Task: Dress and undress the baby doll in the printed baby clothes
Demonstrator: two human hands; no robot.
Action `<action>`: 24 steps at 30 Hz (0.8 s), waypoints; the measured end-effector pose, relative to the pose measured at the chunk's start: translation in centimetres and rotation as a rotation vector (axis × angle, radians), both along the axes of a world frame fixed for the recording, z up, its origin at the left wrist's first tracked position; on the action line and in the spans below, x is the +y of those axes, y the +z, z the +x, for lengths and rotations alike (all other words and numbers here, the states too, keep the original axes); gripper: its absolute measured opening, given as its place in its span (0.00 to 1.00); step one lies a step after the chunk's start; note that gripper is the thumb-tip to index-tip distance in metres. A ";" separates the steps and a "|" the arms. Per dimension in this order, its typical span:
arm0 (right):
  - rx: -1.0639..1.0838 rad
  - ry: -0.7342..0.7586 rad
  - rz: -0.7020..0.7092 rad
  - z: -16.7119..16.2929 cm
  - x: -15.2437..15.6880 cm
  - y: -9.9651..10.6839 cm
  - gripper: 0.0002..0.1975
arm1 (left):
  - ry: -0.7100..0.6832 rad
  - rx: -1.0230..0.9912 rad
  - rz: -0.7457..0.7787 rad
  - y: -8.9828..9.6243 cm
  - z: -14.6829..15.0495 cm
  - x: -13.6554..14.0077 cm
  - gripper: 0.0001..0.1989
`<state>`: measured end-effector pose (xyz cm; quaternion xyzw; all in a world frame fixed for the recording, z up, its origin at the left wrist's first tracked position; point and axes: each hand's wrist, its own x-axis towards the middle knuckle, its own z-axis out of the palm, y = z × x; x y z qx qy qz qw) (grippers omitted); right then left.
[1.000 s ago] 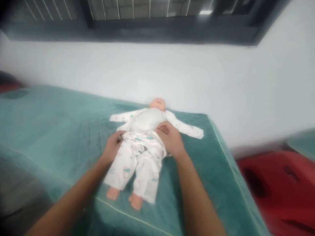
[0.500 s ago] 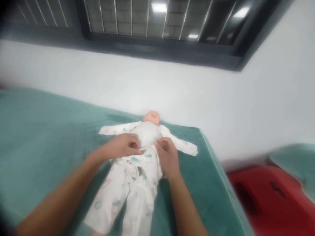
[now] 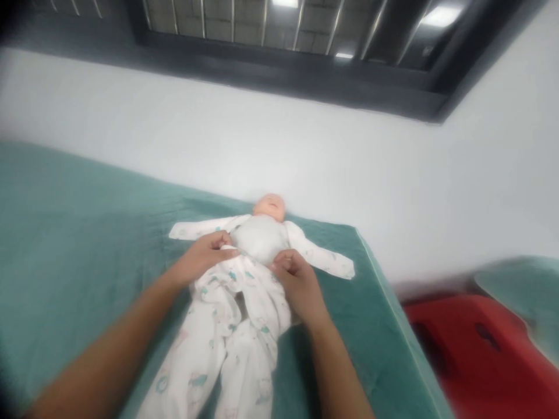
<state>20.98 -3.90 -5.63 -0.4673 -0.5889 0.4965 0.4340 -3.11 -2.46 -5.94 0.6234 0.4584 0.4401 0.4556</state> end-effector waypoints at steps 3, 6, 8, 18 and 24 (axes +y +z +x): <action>0.007 0.092 -0.020 0.7 -0.2 0.2 0.14 | 0.058 0.000 -0.027 -0.3 0.1 0.0 0.21; -0.068 0.162 -0.017 1.4 -0.5 0.8 0.13 | 0.099 0.007 -0.036 -0.3 0.1 -0.1 0.20; -0.112 0.249 -0.051 2.0 -0.8 1.3 0.14 | 0.127 0.016 -0.041 -0.2 0.0 -0.2 0.20; 0.051 0.031 0.012 2.9 -0.4 1.1 0.14 | 0.075 0.072 -0.048 0.1 -1.1 -0.3 0.20; -0.097 0.014 -0.001 2.9 0.4 0.1 0.14 | 0.034 0.091 -0.123 0.7 -1.7 -0.3 0.22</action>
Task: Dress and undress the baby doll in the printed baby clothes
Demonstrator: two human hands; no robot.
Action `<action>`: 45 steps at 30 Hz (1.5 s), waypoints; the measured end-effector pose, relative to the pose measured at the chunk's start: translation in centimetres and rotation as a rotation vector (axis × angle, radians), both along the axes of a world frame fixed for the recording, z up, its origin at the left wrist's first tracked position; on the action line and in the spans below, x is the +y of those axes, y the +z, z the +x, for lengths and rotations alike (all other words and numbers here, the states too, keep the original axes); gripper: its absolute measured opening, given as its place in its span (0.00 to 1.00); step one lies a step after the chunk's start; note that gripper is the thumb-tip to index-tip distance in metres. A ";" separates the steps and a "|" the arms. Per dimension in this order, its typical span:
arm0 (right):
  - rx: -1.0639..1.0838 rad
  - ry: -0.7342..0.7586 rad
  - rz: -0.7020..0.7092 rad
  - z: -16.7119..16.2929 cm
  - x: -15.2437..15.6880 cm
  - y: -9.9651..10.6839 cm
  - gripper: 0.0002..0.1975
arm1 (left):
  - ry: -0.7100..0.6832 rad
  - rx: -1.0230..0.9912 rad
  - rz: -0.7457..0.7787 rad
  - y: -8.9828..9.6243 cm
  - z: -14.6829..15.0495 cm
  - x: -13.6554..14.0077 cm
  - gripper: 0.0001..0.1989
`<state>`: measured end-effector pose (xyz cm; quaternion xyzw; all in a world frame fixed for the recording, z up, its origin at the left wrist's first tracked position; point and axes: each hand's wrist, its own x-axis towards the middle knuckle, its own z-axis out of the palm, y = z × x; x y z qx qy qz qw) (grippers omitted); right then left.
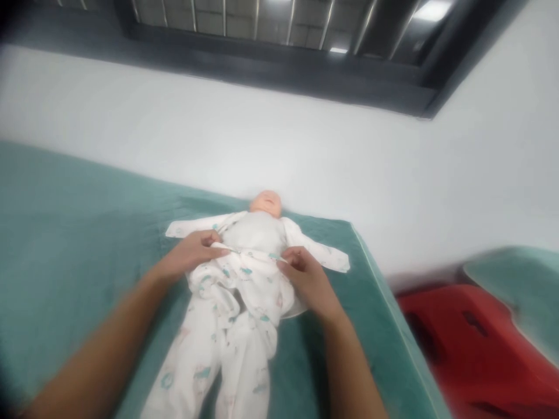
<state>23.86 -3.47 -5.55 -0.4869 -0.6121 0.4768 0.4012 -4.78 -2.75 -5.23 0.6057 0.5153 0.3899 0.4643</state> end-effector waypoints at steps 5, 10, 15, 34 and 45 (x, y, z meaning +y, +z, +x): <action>-0.221 0.093 -0.001 1.2 -0.1 0.7 0.11 | -0.225 0.095 -0.042 0.2 -1.3 0.1 0.23; -0.374 0.128 -0.052 1.5 -0.3 0.5 0.05 | -0.337 0.108 -0.092 0.0 -2.5 0.3 0.20; -0.372 0.086 -0.018 1.1 0.0 -0.4 0.05 | -0.525 -0.033 -0.190 -0.1 -3.1 0.6 0.14; -0.426 -0.038 -0.035 0.8 0.7 -1.6 0.06 | -0.274 -0.102 -0.125 -1.3 -3.0 1.1 0.11; -0.401 0.026 -0.053 0.8 0.3 -0.9 0.09 | -0.424 0.006 -0.123 0.1 -2.5 0.3 0.12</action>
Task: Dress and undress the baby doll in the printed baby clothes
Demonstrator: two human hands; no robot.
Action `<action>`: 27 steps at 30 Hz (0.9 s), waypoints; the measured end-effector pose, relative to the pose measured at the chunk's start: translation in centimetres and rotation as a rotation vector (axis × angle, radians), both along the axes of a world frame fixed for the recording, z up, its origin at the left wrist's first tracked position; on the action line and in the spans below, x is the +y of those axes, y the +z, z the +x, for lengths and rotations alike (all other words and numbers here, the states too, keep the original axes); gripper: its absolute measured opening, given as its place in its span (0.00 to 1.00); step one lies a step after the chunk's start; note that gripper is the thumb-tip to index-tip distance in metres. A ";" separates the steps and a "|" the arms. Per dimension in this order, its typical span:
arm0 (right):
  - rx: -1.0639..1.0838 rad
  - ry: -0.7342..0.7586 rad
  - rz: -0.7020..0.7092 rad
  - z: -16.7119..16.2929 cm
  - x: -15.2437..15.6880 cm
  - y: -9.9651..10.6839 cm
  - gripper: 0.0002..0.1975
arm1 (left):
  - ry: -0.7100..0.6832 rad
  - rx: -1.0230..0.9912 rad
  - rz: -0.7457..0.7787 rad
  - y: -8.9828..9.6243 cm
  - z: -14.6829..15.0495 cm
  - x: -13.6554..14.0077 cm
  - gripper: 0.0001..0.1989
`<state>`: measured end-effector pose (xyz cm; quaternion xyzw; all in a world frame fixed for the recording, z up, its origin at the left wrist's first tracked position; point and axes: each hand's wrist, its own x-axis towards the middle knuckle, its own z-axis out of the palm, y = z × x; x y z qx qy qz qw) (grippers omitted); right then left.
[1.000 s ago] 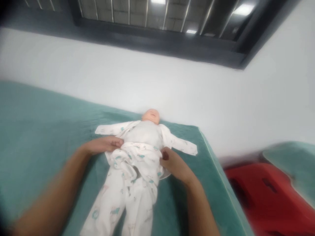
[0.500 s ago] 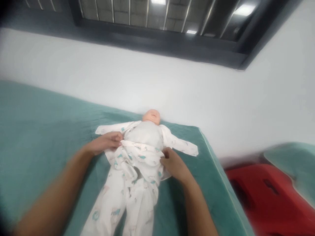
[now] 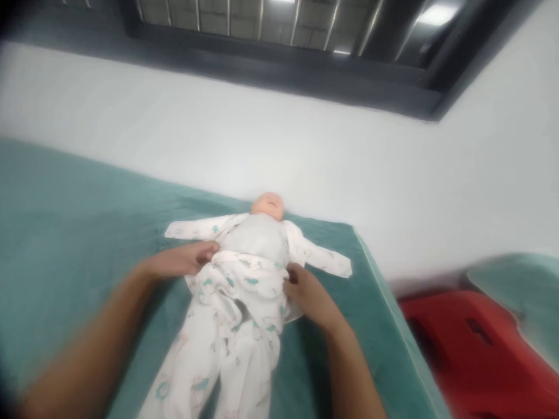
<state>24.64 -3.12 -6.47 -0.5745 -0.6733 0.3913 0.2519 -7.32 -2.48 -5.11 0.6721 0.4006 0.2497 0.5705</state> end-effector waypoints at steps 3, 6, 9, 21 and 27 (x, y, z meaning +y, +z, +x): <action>0.066 0.011 -0.034 0.0 0.0 0.0 0.10 | 0.013 0.007 -0.009 0.0 0.2 0.1 0.14; 0.134 0.005 -0.097 -0.2 0.1 -0.1 0.10 | 0.027 0.038 0.011 -0.2 0.3 0.3 0.12; 0.157 -0.010 -0.141 -0.3 0.2 -0.3 0.08 | 0.096 0.065 0.026 -0.5 0.6 0.4 0.08; -0.064 -0.068 0.063 -0.7 0.9 -1.5 0.04 | 0.240 0.212 0.125 -0.5 2.1 0.6 0.05; 0.146 0.064 0.042 -0.3 0.4 -0.7 0.11 | 0.204 -0.024 0.036 -0.7 2.6 -0.4 0.11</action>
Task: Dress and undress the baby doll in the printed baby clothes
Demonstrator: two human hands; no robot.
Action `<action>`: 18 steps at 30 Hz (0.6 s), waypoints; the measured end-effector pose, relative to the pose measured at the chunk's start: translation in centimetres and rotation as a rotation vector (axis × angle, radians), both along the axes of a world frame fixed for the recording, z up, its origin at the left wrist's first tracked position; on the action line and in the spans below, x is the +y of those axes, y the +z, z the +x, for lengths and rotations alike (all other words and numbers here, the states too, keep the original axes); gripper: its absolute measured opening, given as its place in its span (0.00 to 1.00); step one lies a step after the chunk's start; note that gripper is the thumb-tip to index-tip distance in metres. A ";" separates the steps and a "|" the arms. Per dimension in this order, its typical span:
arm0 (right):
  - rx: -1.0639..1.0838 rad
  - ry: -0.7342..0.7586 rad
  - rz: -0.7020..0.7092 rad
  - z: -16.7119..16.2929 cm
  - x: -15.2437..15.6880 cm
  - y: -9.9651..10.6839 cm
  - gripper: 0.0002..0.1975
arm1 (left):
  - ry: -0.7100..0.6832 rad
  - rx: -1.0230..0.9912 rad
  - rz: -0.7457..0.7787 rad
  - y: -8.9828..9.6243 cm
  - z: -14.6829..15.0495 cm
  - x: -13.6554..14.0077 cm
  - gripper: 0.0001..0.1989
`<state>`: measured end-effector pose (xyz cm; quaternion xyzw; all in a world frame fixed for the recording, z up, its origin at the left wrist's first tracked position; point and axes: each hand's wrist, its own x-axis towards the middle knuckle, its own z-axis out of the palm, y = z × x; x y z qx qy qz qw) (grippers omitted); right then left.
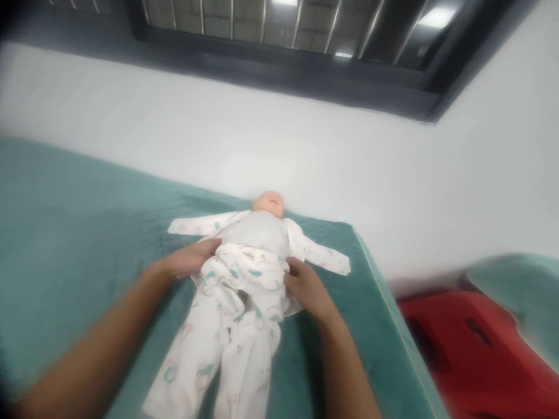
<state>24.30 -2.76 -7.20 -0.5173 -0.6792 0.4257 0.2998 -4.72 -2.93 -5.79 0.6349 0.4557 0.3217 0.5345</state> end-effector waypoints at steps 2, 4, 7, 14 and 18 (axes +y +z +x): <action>0.077 -0.002 -0.039 0.2 -0.1 0.2 0.13 | 0.012 -0.142 -0.047 -0.5 0.3 -0.1 0.15; 0.162 -0.014 -0.086 0.3 -0.2 0.2 0.14 | 0.015 -0.289 -0.111 -1.2 0.7 0.0 0.19; 0.310 -0.011 -0.145 0.4 -0.1 0.0 0.14 | 0.032 -0.446 -0.175 -2.2 1.1 0.5 0.23; 0.458 0.030 -0.292 0.7 0.0 -0.2 0.13 | 0.101 -0.531 -0.238 -2.1 1.4 0.8 0.22; 0.392 0.024 -0.285 0.8 -0.1 0.1 0.16 | 0.095 -0.514 -0.265 -1.7 1.5 0.5 0.20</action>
